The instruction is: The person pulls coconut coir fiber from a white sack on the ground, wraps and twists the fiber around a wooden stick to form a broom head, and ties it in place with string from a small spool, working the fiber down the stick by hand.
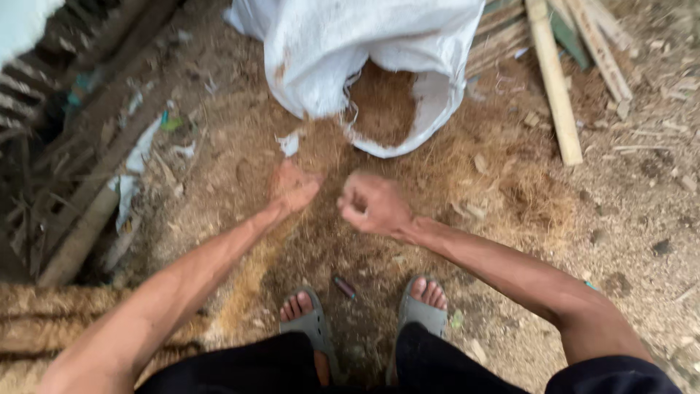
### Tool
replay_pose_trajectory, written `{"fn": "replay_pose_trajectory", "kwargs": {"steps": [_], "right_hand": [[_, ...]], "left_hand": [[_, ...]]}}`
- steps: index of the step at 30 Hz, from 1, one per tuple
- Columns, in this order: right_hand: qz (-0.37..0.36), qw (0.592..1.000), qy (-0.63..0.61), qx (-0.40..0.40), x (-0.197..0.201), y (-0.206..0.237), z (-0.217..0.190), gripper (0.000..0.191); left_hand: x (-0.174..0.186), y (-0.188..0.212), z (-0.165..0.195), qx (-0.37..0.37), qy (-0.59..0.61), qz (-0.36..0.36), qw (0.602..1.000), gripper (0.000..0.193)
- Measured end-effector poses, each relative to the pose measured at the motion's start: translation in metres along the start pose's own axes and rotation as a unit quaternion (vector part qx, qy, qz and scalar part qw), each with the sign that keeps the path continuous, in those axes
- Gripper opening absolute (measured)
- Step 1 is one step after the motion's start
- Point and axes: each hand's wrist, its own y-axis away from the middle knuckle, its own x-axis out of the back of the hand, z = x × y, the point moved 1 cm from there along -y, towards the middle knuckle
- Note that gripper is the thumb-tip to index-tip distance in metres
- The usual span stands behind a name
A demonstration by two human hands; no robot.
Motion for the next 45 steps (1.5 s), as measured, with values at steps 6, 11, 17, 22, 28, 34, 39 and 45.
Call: {"fn": "replay_pose_trajectory", "kwargs": {"steps": [6,11,17,22,28,34,39,45], "right_hand": [[-0.558,0.792,0.202,0.142,-0.093,0.084,-0.048,0.040],[-0.538,0.702,0.370,0.285,-0.145,0.118,-0.025,0.048],[-0.438,0.862,0.223,0.123,-0.144,0.121,0.001,0.047],[-0.528,0.828,0.159,-0.103,-0.124,0.098,-0.014,0.041],[-0.531,0.842,0.030,-0.092,-0.122,0.084,-0.008,0.022],[-0.432,0.846,-0.310,-0.029,-0.044,0.107,0.016,0.016],[-0.122,0.909,-0.399,-0.003,0.043,0.115,0.041,0.039],[-0.012,0.909,-0.402,-0.110,0.084,0.113,0.054,0.043]], "left_hand": [[-0.001,-0.006,0.035,0.189,-0.125,0.021,0.974,0.037],[-0.004,-0.008,0.025,0.251,0.153,0.130,0.947,0.034],[-0.002,-0.019,0.002,0.353,0.876,0.196,0.264,0.067],[0.007,-0.025,0.007,0.334,0.894,0.195,0.226,0.087],[0.014,-0.021,0.006,0.304,0.925,0.137,0.183,0.094],[0.060,-0.023,0.013,0.233,0.138,0.160,0.949,0.067],[0.088,-0.016,0.033,0.235,-0.071,0.177,0.953,0.048],[0.092,-0.019,0.031,0.229,-0.112,0.119,0.960,0.038]]}}
